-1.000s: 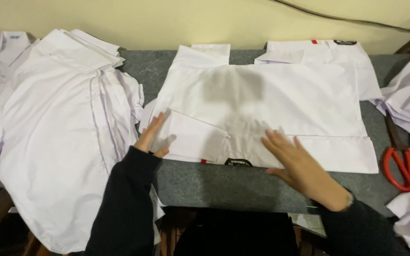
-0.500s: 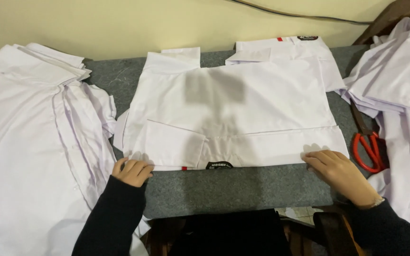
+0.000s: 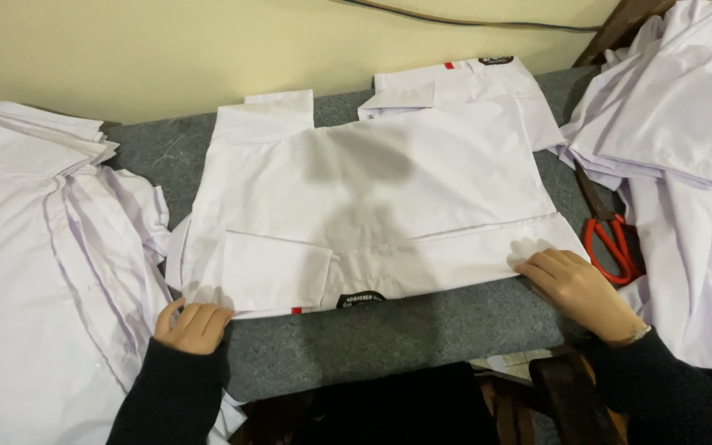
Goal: Folding a white collared shirt on a work surface and placing it on a stack.
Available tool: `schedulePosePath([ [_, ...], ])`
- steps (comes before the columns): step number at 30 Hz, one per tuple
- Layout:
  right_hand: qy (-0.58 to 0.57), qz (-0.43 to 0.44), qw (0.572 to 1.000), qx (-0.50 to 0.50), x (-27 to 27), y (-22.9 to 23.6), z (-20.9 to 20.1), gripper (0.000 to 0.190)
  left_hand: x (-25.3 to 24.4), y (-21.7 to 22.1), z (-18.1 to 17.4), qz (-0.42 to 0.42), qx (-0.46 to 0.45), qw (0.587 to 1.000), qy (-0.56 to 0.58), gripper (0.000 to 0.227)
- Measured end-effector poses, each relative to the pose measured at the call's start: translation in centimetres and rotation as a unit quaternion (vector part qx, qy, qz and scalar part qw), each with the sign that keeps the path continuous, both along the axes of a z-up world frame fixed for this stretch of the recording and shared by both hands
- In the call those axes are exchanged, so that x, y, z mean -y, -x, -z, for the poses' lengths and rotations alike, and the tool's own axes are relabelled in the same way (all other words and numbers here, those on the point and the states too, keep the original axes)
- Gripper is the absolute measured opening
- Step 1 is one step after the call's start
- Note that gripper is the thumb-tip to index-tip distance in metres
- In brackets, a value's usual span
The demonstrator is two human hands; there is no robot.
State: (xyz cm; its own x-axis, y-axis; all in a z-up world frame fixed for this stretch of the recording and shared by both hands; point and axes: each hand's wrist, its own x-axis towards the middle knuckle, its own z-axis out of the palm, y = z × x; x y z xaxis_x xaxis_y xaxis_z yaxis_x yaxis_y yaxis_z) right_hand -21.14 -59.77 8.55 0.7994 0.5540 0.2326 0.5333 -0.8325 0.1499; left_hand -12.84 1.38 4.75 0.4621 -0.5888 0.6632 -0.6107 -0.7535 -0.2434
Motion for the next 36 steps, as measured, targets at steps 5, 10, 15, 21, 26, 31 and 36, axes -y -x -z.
schedulePosePath([
  [5, -0.023, 0.019, 0.998, -0.053, -0.1, 3.3, -0.2, 0.009, -0.9, 3.0, 0.0, 0.009, -0.031, 0.999, 0.011, 0.035],
  [10, -0.111, 0.071, 0.974, -0.184, 1.3, 3.1, 0.4, 0.018, -3.8, 3.8, 3.9, -0.089, -0.256, 0.963, 0.010, 0.012],
  [15, -0.202, 0.232, 0.926, -0.219, 2.1, -2.6, -4.9, 0.058, -1.3, -1.1, -4.0, -0.037, -0.452, 0.852, 0.262, 0.037],
  [21, -0.465, 0.435, 0.735, -0.235, -2.1, -11.4, -10.9, 0.058, -1.3, -16.2, 0.1, -0.071, -0.457, 0.767, 0.446, 0.022],
  [26, -0.422, 0.444, 0.779, -0.132, 9.0, -22.2, 4.6, 0.068, -5.0, -31.2, 15.9, -0.315, -0.411, 0.806, 0.287, 0.028],
  [31, -0.399, 0.488, 0.764, -0.137, 7.2, -25.8, 5.0, 0.077, -1.4, -32.1, 14.1, -0.409, -0.437, 0.755, 0.268, 0.040],
  [36, -0.328, 0.513, 0.792, -0.051, 8.0, -27.5, 8.2, 0.066, 1.5, -28.8, 8.4, -0.395, -0.471, 0.755, 0.226, 0.060],
])
